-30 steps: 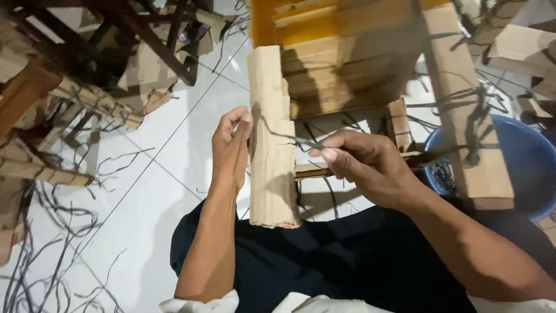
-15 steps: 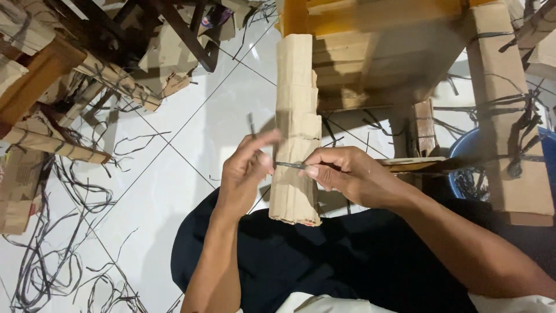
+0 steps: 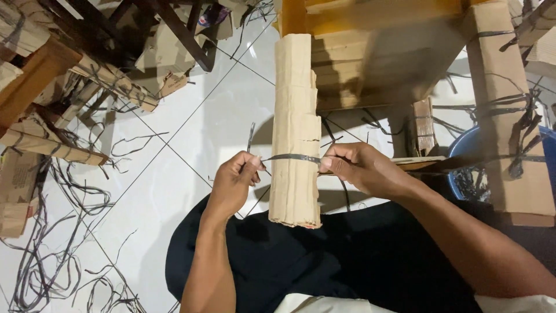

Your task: Wrapping wooden chair legs with protective cardboard and securing them with wire ties.

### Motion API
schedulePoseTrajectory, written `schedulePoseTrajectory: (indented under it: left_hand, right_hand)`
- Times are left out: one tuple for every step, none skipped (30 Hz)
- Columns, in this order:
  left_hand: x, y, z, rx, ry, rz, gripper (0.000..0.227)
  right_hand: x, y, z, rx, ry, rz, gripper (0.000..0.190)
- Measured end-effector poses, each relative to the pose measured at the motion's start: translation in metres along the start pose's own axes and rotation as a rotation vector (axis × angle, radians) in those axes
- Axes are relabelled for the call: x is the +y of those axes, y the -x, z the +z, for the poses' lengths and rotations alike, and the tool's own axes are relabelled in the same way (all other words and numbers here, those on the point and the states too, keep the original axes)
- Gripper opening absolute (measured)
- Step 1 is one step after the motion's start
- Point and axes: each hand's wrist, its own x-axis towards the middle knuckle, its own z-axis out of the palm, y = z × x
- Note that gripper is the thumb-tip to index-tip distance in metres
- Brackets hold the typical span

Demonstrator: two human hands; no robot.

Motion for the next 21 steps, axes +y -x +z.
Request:
schedulePoseTrajectory:
  left_hand:
    - [-0.004,-0.001,0.002,-0.011,-0.001,-0.046,0.028]
    - [-0.008,-0.001,0.004,-0.022,-0.003,-0.091,0.027]
    - [-0.014,0.000,0.009,-0.023,-0.003,-0.092,0.027]
    - [-0.019,0.001,0.013,-0.045,0.025,-0.115,0.028]
    - [-0.025,0.001,0.017,-0.066,0.053,-0.136,0.030]
    - [-0.034,0.000,0.025,-0.067,0.054,-0.135,0.030]
    - [-0.044,-0.001,0.032,-0.066,0.163,-0.149,0.024]
    - [-0.053,-0.002,0.039,-0.065,0.272,-0.163,0.017]
    - [-0.071,-0.006,0.050,-0.065,0.272,-0.163,0.017]
    - [-0.088,-0.010,0.061,-0.043,0.348,-0.114,0.013]
    - [-0.106,-0.014,0.071,-0.020,0.423,-0.063,0.012]
    - [-0.107,-0.014,0.067,-0.019,0.422,-0.063,0.012]
    - [-0.106,-0.014,0.067,-0.018,0.435,-0.082,0.013]
    - [-0.105,-0.014,0.069,-0.017,0.449,-0.101,0.014]
    - [-0.104,-0.013,0.068,-0.016,0.463,-0.122,0.015]
    - [-0.103,-0.013,0.068,-0.016,0.477,-0.143,0.017]
    - [-0.102,-0.013,0.069,-0.016,0.493,-0.163,0.019]
    - [-0.100,-0.012,0.069,-0.016,0.508,-0.183,0.021]
    - [-0.098,-0.012,0.070,-0.015,0.524,-0.203,0.023]
    - [-0.096,-0.012,0.071,-0.014,0.540,-0.223,0.025]
    - [-0.093,-0.013,0.070,-0.017,0.552,-0.242,0.027]
  right_hand:
    - [0.007,-0.001,-0.001,0.005,-0.017,-0.005,0.028]
    - [0.015,-0.002,-0.002,0.011,-0.035,-0.010,0.028]
    - [0.017,-0.003,-0.001,0.011,-0.036,-0.008,0.028]
    - [0.019,-0.005,0.000,0.009,-0.043,-0.005,0.028]
    - [0.021,-0.007,0.000,0.006,-0.048,-0.002,0.028]
    - [0.026,-0.008,0.004,0.006,-0.048,-0.002,0.028]
    - [0.031,-0.009,0.008,0.017,-0.129,-0.011,0.027]
    - [0.036,-0.011,0.012,0.028,-0.211,-0.019,0.026]
    - [0.054,-0.014,0.017,0.028,-0.212,-0.019,0.026]
    - [0.072,-0.018,0.021,0.018,-0.263,-0.037,0.024]
    - [0.089,-0.023,0.026,0.008,-0.314,-0.056,0.023]
    - [0.089,-0.024,0.028,0.007,-0.315,-0.058,0.023]
    - [0.088,-0.025,0.030,0.010,-0.334,-0.053,0.017]
    - [0.088,-0.026,0.032,0.012,-0.353,-0.048,0.018]
    - [0.079,-0.027,0.034,0.012,-0.354,-0.048,0.018]
    - [0.070,-0.029,0.035,-0.009,-0.337,-0.042,0.022]
    - [0.060,-0.030,0.035,-0.030,-0.319,-0.035,0.027]
    - [0.064,-0.031,0.030,-0.030,-0.318,-0.035,0.027]
    - [0.068,-0.031,0.024,-0.086,-0.303,0.137,0.044]
    - [0.072,-0.031,0.018,-0.143,-0.286,0.308,0.063]
    - [0.083,-0.034,0.022,-0.140,-0.288,0.305,0.063]
